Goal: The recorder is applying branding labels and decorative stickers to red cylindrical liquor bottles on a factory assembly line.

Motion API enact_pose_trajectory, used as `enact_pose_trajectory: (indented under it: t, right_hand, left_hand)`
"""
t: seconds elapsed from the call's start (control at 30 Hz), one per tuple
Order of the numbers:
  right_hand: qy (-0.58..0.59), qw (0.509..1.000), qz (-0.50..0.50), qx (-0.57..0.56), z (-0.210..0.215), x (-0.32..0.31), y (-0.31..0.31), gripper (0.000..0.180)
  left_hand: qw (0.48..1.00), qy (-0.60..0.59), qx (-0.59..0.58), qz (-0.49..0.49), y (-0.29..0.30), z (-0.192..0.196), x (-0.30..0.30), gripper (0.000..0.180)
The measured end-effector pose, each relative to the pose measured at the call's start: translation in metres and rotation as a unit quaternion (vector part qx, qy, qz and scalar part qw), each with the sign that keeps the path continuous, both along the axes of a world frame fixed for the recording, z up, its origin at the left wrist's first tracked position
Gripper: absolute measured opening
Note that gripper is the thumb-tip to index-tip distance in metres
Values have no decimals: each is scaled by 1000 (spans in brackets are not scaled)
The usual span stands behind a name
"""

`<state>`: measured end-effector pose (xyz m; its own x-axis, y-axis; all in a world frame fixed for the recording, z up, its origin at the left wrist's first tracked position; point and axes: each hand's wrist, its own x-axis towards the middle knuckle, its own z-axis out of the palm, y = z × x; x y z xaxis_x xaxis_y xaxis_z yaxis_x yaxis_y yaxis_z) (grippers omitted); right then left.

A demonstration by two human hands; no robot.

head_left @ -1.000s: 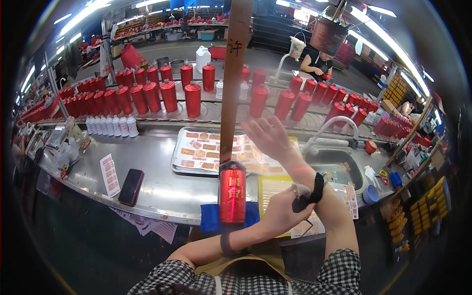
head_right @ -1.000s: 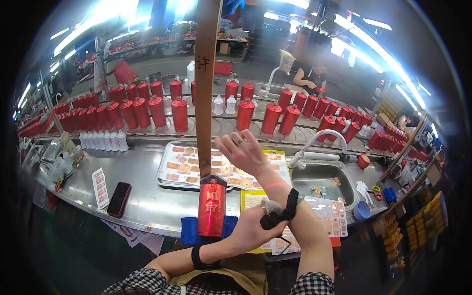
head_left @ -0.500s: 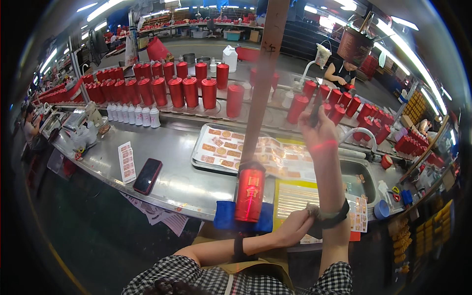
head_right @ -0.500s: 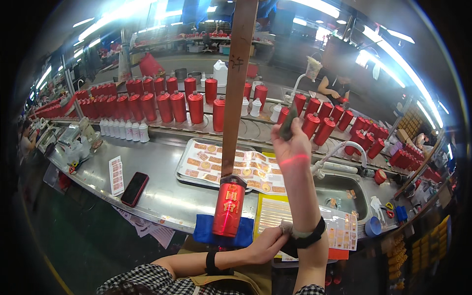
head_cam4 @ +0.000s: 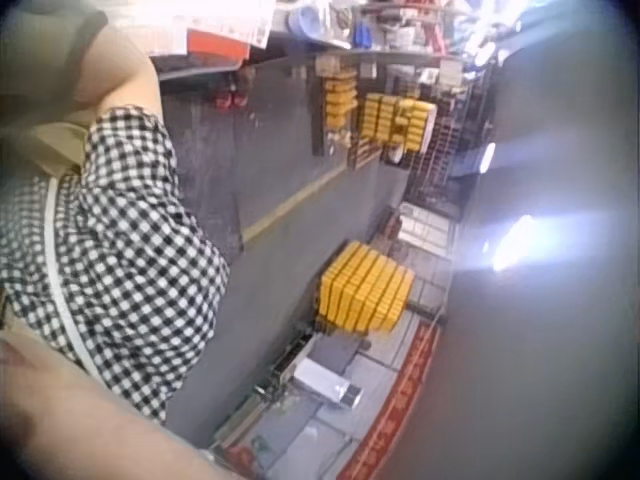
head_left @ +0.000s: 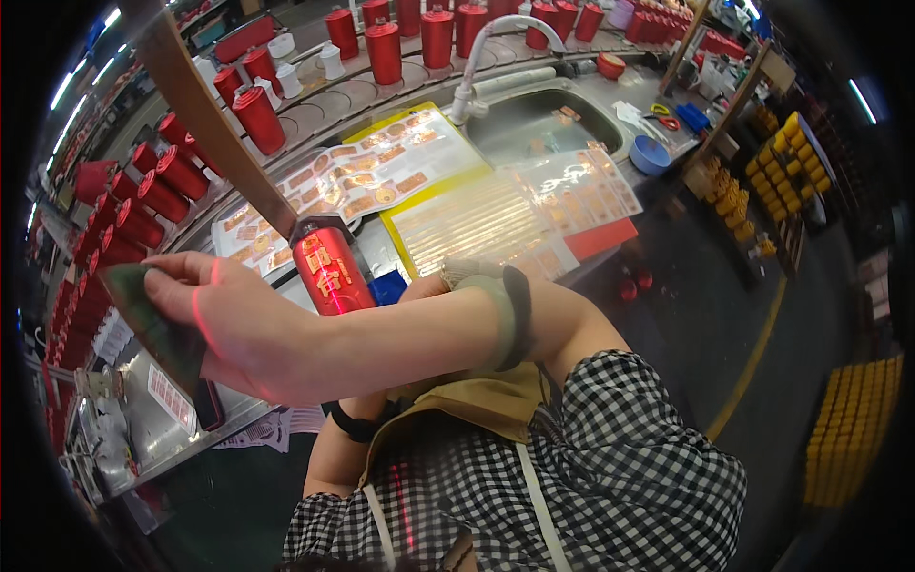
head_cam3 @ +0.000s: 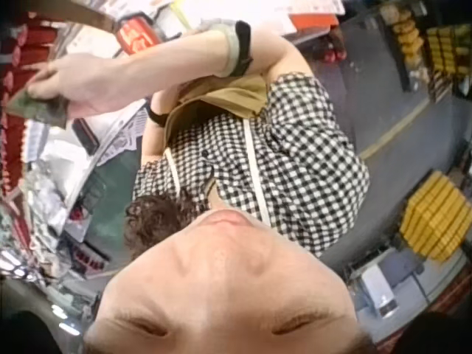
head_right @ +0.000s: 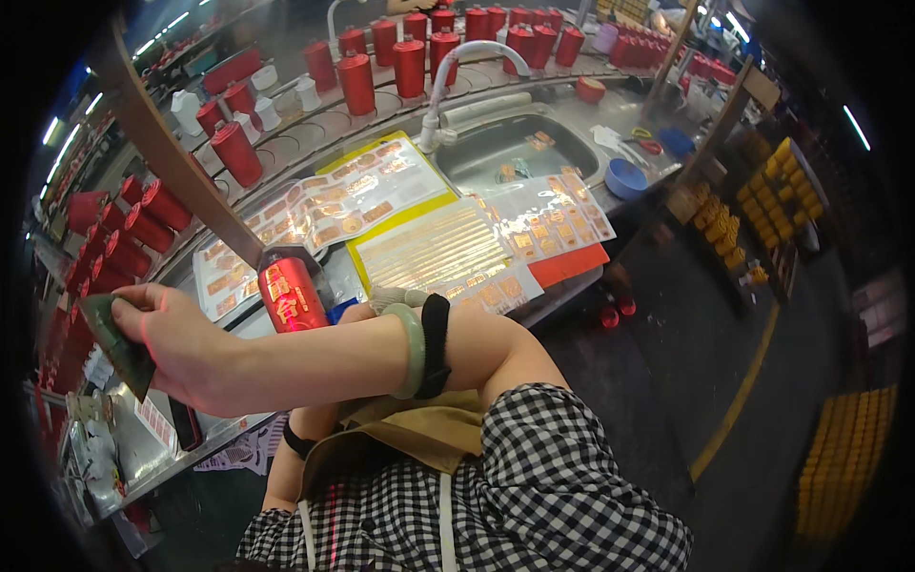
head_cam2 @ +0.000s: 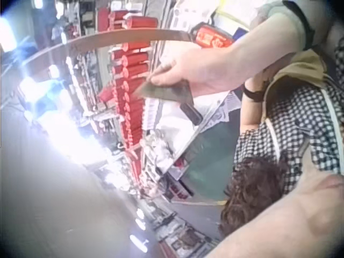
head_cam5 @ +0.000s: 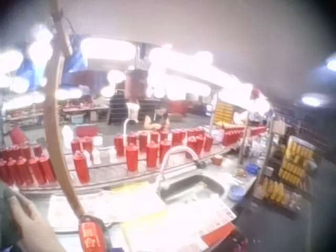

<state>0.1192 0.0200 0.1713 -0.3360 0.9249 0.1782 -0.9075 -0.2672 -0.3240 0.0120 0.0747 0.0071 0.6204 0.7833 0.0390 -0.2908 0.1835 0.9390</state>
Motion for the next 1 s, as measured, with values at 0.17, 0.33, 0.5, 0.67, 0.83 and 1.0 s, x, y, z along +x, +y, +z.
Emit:
enact_pose_trajectory:
  t: [0.17,0.33,0.5,0.67,0.83,1.0]
  right_hand:
    - [-107,990,-95,15,-5,-13,19,30]
    - [-363,644,-574,354,0,80,62,26]
    - [-505,402,-630,432,-19,120,58,25]
    - [-676,504,-443,305,-83,157,38,33]
    - [-735,514,-294,330,-121,142,32,30]
    - [-744,387,-382,388,-122,138,84,21]
  left_hand:
    - [996,-28,56,64,-10,26,36,40]
    - [954,115,-32,-274,-90,44,121,41]
    - [953,77,79,-281,-106,59,96,61]
    - [954,148,227,-124,-95,70,43,37]
    - [938,170,167,251,-74,18,25,35]
    - [936,165,164,263,-60,-15,29,45]
